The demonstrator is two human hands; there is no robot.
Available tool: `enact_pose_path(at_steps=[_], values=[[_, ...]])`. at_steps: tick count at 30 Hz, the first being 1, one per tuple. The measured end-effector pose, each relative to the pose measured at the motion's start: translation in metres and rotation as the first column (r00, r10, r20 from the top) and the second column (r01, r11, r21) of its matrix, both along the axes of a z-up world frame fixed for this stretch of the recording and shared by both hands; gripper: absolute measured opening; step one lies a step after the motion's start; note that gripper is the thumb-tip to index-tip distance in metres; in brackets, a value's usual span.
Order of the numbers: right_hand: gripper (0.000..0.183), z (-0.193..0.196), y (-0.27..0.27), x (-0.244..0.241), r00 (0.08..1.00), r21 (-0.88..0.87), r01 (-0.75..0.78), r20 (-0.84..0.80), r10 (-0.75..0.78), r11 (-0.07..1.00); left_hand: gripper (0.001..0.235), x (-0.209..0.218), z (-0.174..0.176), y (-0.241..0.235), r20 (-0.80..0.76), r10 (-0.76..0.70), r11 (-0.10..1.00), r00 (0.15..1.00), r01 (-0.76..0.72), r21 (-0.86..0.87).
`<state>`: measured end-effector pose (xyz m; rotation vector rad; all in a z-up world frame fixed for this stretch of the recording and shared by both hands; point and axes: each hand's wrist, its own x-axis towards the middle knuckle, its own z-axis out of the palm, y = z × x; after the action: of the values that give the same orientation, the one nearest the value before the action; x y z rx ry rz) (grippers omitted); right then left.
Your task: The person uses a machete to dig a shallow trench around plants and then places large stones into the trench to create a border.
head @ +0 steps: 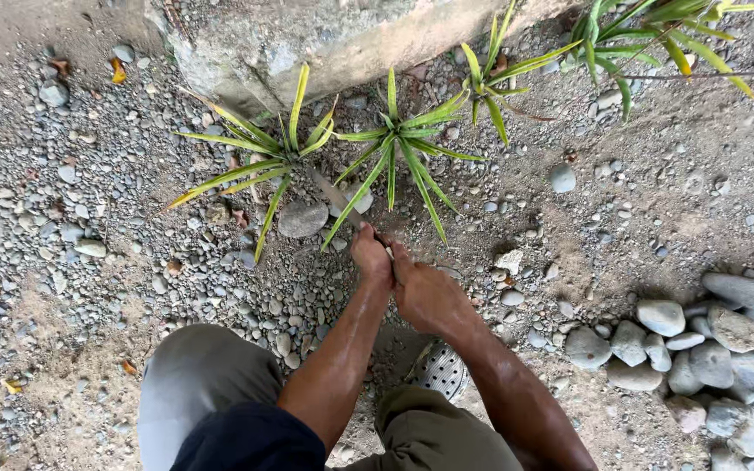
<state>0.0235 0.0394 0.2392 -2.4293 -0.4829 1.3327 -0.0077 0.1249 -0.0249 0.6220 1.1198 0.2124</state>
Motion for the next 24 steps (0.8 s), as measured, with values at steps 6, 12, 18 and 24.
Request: enact_pose_path(at_steps=[6, 12, 18, 24], values=[[0.074, -0.010, 0.011, 0.007, 0.996, 0.204, 0.009, 0.083, -0.027, 0.979, 0.027, 0.020, 0.023, 0.025, -0.161, -0.172, 0.985, 0.972, 0.174, 0.001], [0.067, 0.003, -0.004, -0.008, 0.999, 0.125, 0.025, 0.033, -0.029, 0.992, 0.018, 0.007, 0.041, 0.003, -0.027, -0.083, 0.989, 0.996, 0.078, -0.129], [0.069, 0.021, 0.028, 0.005, 0.974, -0.101, -0.107, -0.209, 0.084, 0.989, 0.025, -0.010, 0.030, 0.024, -0.093, 0.004, 0.992, 0.996, -0.015, -0.124], [0.064, 0.001, -0.010, 0.005, 1.000, 0.021, -0.023, 0.003, 0.023, 1.000, 0.027, 0.021, 0.030, -0.015, -0.017, -0.119, 0.984, 0.993, 0.116, -0.136]])
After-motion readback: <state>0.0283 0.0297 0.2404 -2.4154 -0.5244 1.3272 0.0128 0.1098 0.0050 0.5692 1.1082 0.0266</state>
